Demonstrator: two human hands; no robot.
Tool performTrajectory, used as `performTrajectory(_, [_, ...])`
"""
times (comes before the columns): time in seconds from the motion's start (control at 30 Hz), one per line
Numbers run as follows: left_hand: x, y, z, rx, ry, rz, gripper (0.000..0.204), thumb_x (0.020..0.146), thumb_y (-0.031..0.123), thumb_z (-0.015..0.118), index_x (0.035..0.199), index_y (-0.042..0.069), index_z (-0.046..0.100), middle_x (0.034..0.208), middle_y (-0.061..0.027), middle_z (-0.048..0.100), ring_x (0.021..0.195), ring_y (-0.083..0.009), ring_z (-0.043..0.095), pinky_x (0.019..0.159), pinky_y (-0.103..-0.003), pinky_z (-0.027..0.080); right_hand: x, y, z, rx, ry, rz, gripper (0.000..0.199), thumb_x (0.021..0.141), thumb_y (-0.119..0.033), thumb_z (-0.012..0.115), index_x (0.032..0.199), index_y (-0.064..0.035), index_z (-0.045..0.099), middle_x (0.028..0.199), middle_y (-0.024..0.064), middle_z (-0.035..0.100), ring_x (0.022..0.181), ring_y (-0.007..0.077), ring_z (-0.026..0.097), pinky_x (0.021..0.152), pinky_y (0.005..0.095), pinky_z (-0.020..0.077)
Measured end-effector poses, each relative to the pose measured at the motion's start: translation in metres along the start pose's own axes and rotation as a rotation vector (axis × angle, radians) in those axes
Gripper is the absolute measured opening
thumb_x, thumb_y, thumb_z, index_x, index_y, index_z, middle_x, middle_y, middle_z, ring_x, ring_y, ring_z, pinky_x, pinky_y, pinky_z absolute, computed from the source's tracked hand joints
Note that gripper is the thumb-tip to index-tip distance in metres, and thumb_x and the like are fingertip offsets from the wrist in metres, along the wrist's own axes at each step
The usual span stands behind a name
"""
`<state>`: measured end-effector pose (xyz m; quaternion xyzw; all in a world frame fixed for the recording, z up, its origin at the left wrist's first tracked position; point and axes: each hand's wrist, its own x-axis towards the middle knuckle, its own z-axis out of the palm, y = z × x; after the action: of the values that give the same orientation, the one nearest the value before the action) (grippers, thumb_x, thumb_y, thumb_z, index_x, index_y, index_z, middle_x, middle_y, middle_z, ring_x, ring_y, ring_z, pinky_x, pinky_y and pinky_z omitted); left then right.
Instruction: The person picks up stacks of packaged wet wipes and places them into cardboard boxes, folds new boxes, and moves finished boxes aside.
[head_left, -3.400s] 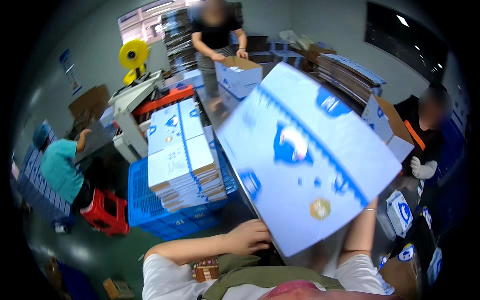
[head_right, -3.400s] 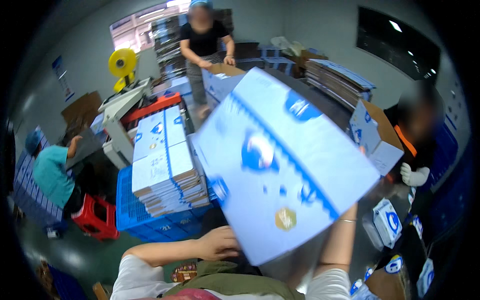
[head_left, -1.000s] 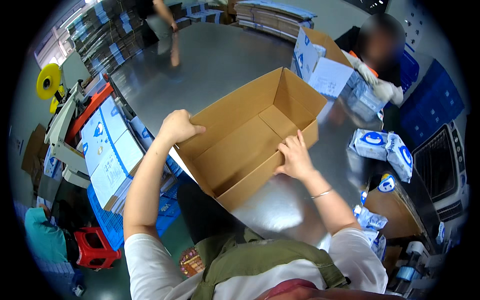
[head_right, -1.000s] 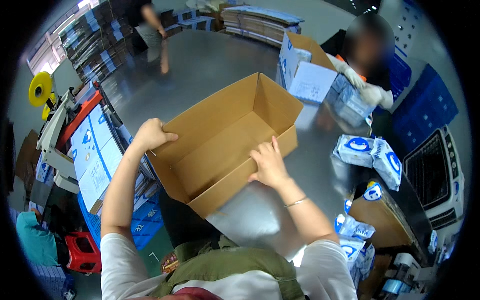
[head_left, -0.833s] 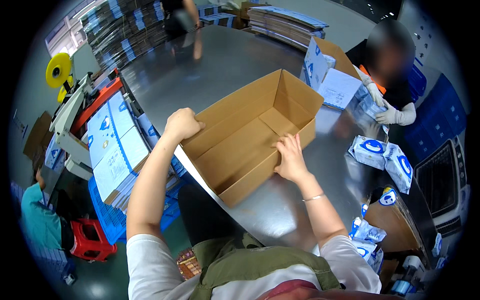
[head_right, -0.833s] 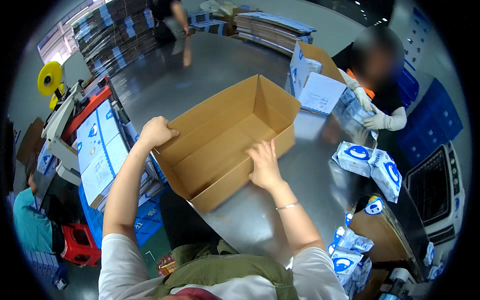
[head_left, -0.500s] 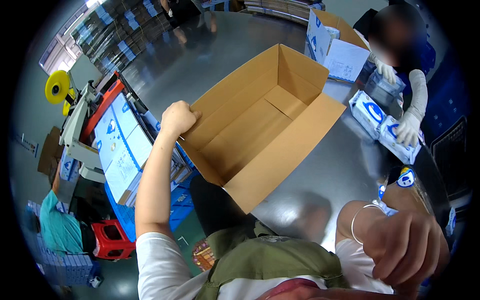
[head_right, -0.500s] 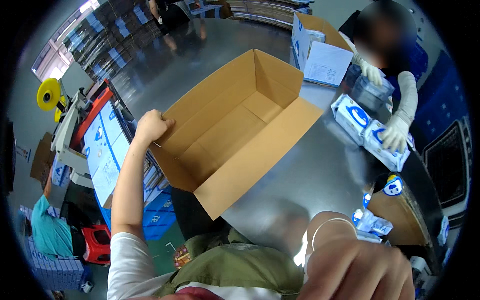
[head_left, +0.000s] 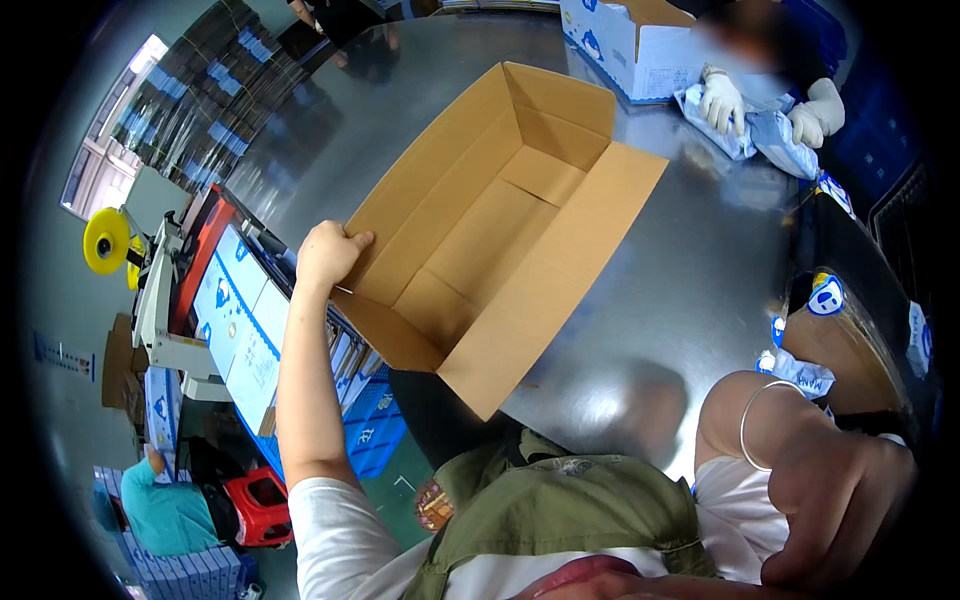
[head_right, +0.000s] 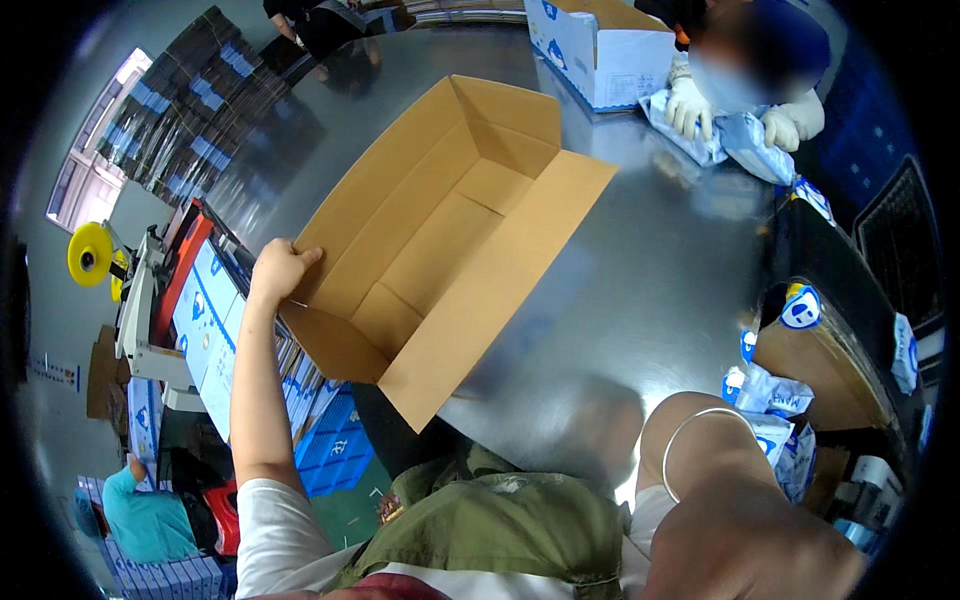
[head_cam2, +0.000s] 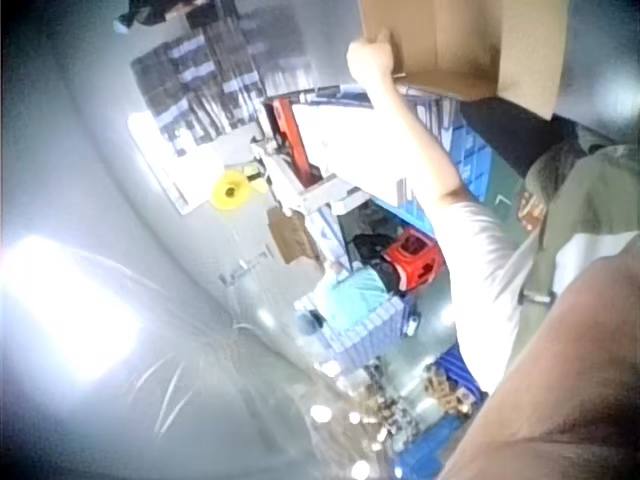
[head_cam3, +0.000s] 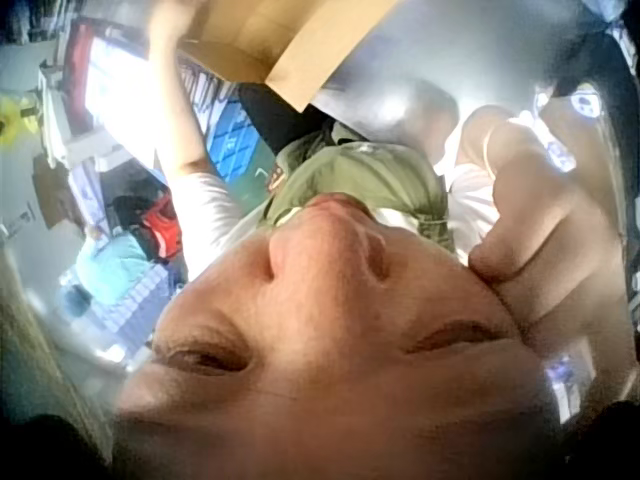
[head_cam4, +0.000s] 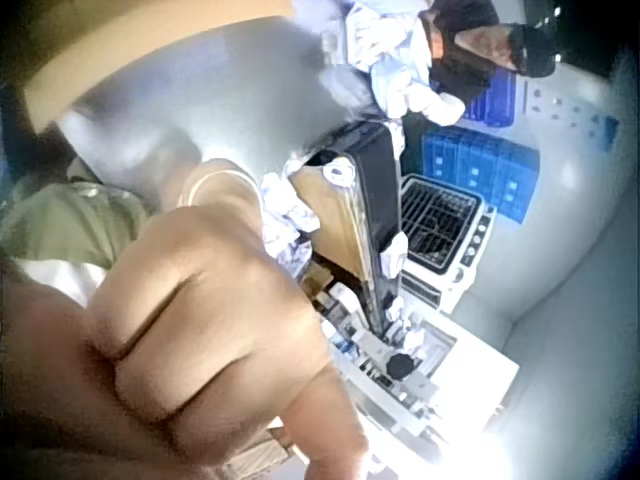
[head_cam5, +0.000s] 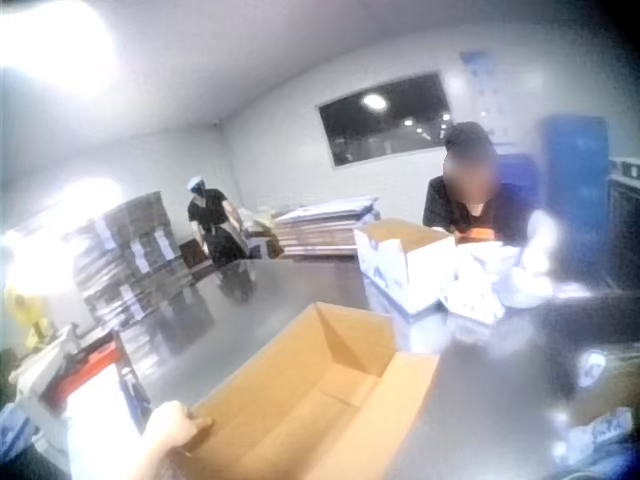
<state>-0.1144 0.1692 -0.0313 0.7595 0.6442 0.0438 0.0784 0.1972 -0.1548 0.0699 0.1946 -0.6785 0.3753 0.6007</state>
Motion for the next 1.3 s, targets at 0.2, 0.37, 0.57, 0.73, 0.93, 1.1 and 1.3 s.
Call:
performTrajectory(0.2, [-0.003,0.005,-0.002,0.05,0.013,-0.002,0.042,0.08,0.038,0.067,0.09,-0.003,0.071,0.087,-0.0234,0.068,0.084,-0.0347,0.068,0.078,-0.04,0.052,-0.009,-0.016,0.003,-0.011,0.005,0.071,0.013,0.083,-0.008,0.068,0.096,-0.0051,0.066,0.058,0.0063,0.058,0.047,0.0142,0.055,0.048,0.0223,0.0441])
performTrajectory(0.37, [-0.003,0.006,-0.001,0.077,0.048,0.006,0.042,0.08,0.038,0.067,0.093,-0.002,0.07,0.087,-0.023,0.069,0.084,-0.0344,0.068,0.079,-0.04,0.051,-0.03,-0.042,0.012,-0.022,0.03,0.148,0.009,0.082,-0.007,0.07,0.089,-0.0017,0.067,0.058,0.0087,0.058,0.049,0.015,0.058,0.05,0.0219,0.0465])
performTrajectory(0.57, [-0.009,-0.005,-0.002,0.021,0.01,-0.024,0.042,0.08,0.039,0.067,0.093,-0.001,0.071,0.086,-0.0226,0.069,0.084,-0.0338,0.068,0.078,-0.04,0.051,-0.049,-0.061,0.02,-0.026,0.017,0.206,0.006,0.083,-0.005,0.065,0.086,0.0,0.067,0.061,0.008,0.058,0.052,0.0142,0.058,0.05,0.0212,0.0447])
performTrajectory(0.73, [0.001,-0.001,0.001,0.02,0.017,0.016,0.041,0.08,0.038,0.067,0.092,-0.001,0.071,0.086,-0.0221,0.069,0.083,-0.0337,0.068,0.078,-0.04,0.051,0.02,-0.009,0.006,-0.028,-0.099,0.135,0.014,0.086,-0.001,0.05,0.083,-0.0075,0.063,0.056,-0.0022,0.05,0.047,0.0076,0.048,0.044,0.0197,0.0317])
performTrajectory(0.93, [-0.007,-0.001,-0.001,0.023,0.037,0.01,0.039,0.079,0.036,0.067,0.092,-0.001,0.07,0.086,-0.0232,0.068,0.084,-0.0352,0.067,0.077,-0.04,0.051,0.006,-0.006,0.02,-0.295,-0.118,0.135,0.03,0.089,-0.009,0.051,0.059,-0.0105,0.049,0.056,-0.0025,0.048,0.048,0.0082,0.048,0.043,0.0211,0.0345])
performTrajectory(1.1, [-0.003,-0.001,0.001,0.042,0.037,0.019,0.038,0.079,0.033,0.069,0.09,-0.004,0.068,0.082,-0.0245,0.067,0.079,-0.0369,0.066,0.071,-0.041,0.05,-0.043,-0.016,-0.032,-0.409,-0.561,0.522,0.021,0.088,-0.025,0.061,0.091,-0.0046,0.063,0.084,0.0075,0.059,0.07,0.0212,0.057,0.062,0.032,0.0472])
performTrajectory(1.3, [0.005,-0.016,0.01,0.01,0.094,0.067,0.037,0.08,0.028,0.07,0.09,-0.006,0.067,0.082,-0.0268,0.066,0.08,-0.04,0.066,0.071,-0.043,0.05,-0.152,-0.038,-0.181,-1.923,-0.048,1.293,0.075,0.056,-0.005,0.078,0.126,-0.0085,0.053,0.126,0.0159,0.053,0.121,0.0349,0.047,0.104,0.0467,0.0369])
